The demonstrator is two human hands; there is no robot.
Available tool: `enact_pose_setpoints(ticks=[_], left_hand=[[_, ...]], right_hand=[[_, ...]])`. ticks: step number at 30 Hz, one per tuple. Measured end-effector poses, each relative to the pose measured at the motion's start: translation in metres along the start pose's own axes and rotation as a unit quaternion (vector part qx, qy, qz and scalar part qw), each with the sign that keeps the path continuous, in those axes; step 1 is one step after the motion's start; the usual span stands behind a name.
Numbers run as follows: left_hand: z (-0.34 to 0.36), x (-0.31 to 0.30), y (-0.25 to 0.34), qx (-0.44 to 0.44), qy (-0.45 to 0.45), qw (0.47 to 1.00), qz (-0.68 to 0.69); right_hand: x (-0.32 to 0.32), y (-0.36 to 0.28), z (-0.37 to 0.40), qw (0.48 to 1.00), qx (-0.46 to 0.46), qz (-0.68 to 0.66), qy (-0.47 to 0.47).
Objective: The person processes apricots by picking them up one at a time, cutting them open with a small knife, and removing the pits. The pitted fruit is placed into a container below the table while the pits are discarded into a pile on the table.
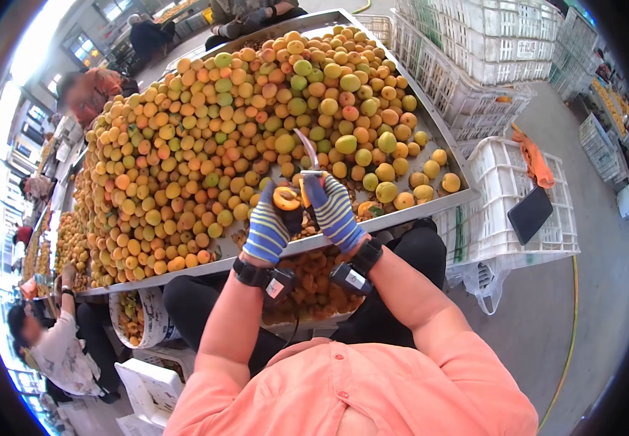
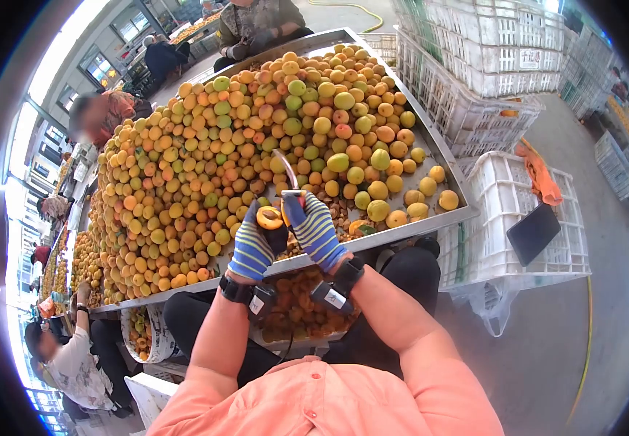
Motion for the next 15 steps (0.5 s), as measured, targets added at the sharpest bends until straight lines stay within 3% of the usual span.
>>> enact_pose_setpoints(ticks=[2, 3, 4, 6, 7, 11, 13, 15], left_hand=[[0.005, -0.008, 0.007, 0.069, 0.051, 0.996, -0.018], [0.006, 0.0, 0.008, 0.058, -0.054, 0.996, 0.045], [0.006, -0.01, 0.01, 0.101, -0.012, 0.993, 0.053], [0.006, -0.017, 0.009, 0.184, 0.072, 0.978, 0.066], [0.008, -0.015, 0.01, 0.212, 0.032, 0.977, 0.016], [0.014, -0.006, 0.0, 0.206, 0.131, 0.969, 0.03], [0.013, 0.002, -0.006, 0.192, 0.061, 0.979, 0.035], [0.012, 0.004, -0.008, 0.162, 0.008, 0.986, 0.04]], right_hand=[[-0.003, -0.011, 0.006, 0.988, 0.141, -0.065, -0.023], [-0.003, -0.019, 0.008, 0.986, 0.148, -0.065, -0.032], [-0.001, -0.021, 0.01, 0.984, 0.158, -0.066, -0.042], [0.006, -0.017, 0.007, 0.996, 0.066, -0.019, -0.061], [0.006, -0.014, 0.01, 0.993, 0.059, 0.072, -0.071], [0.011, -0.02, 0.019, 0.958, -0.053, 0.259, -0.107], [0.011, -0.024, 0.019, 0.945, -0.121, 0.287, -0.104], [0.008, -0.022, 0.017, 0.95, -0.095, 0.278, -0.106]])
Point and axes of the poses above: each hand's wrist, its own z-axis away from the middle knuckle, its own x-axis out of the palm, y = z × x, the point moved 6 cm from there along -z, towards the middle knuckle, and after that the axes turned 7 degrees about x, right-handed, at the moved point
